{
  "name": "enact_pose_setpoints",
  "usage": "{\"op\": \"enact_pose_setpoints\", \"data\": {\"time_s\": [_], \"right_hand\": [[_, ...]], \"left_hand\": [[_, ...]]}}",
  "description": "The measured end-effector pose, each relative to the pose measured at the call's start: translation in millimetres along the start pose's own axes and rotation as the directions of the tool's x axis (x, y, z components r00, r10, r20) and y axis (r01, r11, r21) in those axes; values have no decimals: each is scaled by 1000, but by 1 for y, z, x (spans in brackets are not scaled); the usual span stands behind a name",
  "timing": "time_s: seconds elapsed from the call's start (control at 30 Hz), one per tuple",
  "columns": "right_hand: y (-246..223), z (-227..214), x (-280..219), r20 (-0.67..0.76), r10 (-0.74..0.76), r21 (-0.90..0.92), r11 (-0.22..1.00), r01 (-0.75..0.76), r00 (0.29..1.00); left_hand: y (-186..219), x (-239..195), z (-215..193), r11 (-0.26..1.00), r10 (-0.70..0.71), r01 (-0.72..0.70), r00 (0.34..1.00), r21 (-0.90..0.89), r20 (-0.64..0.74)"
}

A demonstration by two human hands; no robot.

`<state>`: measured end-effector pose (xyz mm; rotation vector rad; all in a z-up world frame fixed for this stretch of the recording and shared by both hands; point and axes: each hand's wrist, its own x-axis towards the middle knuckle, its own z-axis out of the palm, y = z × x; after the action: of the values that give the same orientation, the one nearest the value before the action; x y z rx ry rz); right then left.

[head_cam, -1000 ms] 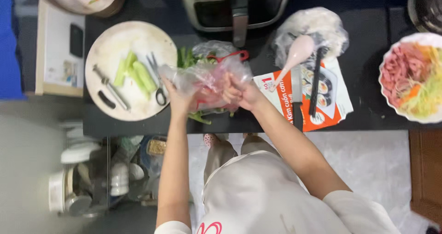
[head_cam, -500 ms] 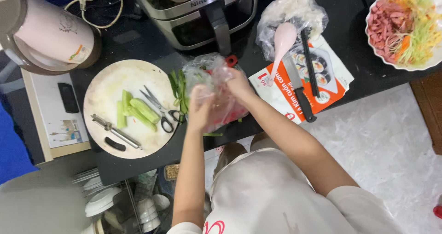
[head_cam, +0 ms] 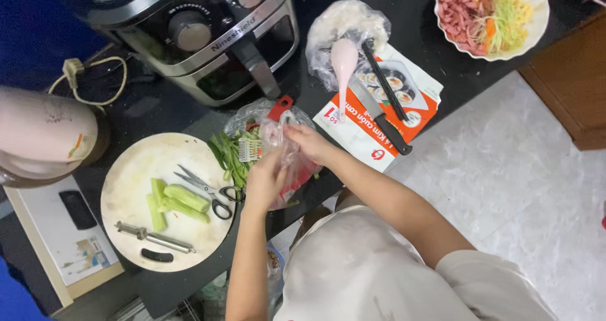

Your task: The person prepares sushi rolls by cutting seaweed with scissors, arranging sliced vegetables and ham on a plate, and organizing ingredients on the counter. They also retrieve a condiment bottle from the refrigerator and wash their hands.

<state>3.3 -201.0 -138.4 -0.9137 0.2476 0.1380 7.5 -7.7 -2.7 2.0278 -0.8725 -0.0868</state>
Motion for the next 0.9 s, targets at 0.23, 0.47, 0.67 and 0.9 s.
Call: {"op": "enact_pose_setpoints", "data": {"time_s": [0.23, 0.47, 0.67, 0.9], "right_hand": [[-32, -23, -19, 141, 125, 208, 966, -153, 982], [-9, 7, -18, 84, -91, -632, 765, 123, 992], [-52, 15, -29, 154, 73, 86, 993, -87, 985], [-131, 47, -52, 508, 266, -667, 723, 179, 819]], "left_hand": [[-45, -15, 31, 511, -465, 345, 881, -787, 85], [-25, -20, 45, 989, 66, -31, 968, 146, -240], [-30, -12, 31, 344, -587, 406, 797, -847, 144], [-60, -3, 25, 17, -450, 280, 859, -960, 243]]}}
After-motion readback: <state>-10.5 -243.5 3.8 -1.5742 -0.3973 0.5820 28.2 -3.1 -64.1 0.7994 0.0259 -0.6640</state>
